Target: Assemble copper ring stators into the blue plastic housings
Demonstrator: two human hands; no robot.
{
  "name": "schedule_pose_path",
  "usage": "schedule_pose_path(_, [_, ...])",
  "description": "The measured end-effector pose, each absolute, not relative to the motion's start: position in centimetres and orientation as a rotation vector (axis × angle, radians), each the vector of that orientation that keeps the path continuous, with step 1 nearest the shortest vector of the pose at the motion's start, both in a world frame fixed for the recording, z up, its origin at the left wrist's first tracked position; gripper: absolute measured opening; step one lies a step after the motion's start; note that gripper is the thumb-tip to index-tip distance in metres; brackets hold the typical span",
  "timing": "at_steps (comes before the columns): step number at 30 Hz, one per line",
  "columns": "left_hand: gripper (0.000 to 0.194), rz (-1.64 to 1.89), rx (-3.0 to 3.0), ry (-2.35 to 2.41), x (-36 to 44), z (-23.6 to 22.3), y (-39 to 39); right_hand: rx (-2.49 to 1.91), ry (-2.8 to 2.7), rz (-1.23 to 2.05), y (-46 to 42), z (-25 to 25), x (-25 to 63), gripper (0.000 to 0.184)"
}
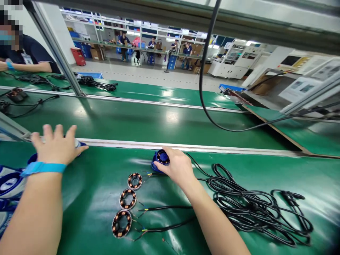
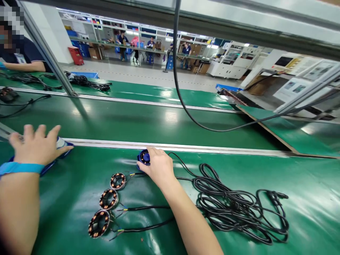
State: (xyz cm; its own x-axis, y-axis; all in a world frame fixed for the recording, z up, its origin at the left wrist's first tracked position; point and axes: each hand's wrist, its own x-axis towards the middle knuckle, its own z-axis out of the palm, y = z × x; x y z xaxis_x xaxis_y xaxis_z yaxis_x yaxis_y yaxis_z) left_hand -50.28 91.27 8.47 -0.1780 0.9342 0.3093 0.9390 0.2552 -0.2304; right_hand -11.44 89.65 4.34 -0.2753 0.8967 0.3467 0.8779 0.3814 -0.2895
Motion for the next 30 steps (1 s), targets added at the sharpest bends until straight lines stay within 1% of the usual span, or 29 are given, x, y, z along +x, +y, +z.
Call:
schedule_pose_path(2, [0.079, 0.096, -1.592, -2.3, -52.7, 7.4, 92.0, -1.57, -2.138, -0.014, 90.1, 4.3, -10.9, 0.061])
schedule_pose_path(6, [0.078, 0.384, -1.739, -2.576, -54.9, 6.9, 93.4, -1.776, -2.22, -0.079, 90.8, 5.2, -9.2, 0.059])
schedule_pose_path(7, [0.078, 0.41, -1.795, -2.597, -54.8, 7.0, 93.6, -1.776, -2.249, -0.125, 90.7, 5.6, -9.0, 0.06])
schedule_pose_path(9, [0.076, 0.354, -1.932, -2.544, -53.7, 7.2, 93.6, -1.63, -2.316, -0.145, 90.0, 6.3, -9.3, 0.068])
schedule_pose_path(11, [0.073, 0.203, -2.155, -2.419, -51.7, 7.4, 93.5, -1.38, -2.418, 0.025, 88.7, 6.3, -10.7, 0.079])
schedule_pose_path(13, [0.071, 0.06, -2.397, -2.293, -49.1, 7.3, 93.2, -1.152, -2.536, 0.3, 87.5, 5.4, -12.8, 0.085])
schedule_pose_path(14, [0.071, -0.002, -2.515, -2.222, -47.7, 7.2, 93.0, -1.097, -2.563, 0.437, 87.1, 4.7, -13.9, 0.082])
schedule_pose_path(16, [0.07, -0.112, -2.72, -2.079, -45.2, 6.9, 92.7, -1.108, -2.545, 0.637, 86.8, 3.4, -15.7, 0.069])
schedule_pose_path(17, [0.069, -0.164, -2.793, -2.02, -44.1, 6.7, 92.6, -1.148, -2.512, 0.69, 86.8, 3.0, -16.2, 0.06])
schedule_pose_path(19, [0.069, -0.271, -2.898, -1.926, -42.2, 6.3, 92.3, -1.217, -2.429, 0.692, 86.9, 3.1, -16.2, 0.047])
schedule_pose_path(20, [0.069, -0.313, -2.929, -1.889, -41.4, 6.1, 92.1, -1.226, -2.382, 0.653, 87.0, 3.5, -15.8, 0.046])
schedule_pose_path(26, [0.067, -0.51, -3.067, -1.61, -37.1, 5.0, 91.3, -1.144, -1.998, 0.479, 86.8, 6.1, -13.0, 0.051])
schedule_pose_path(30, [0.064, -0.497, -3.132, -1.605, -35.6, 4.7, 90.8, -1.244, -2.092, 0.411, 87.0, 6.2, -13.4, 0.05])
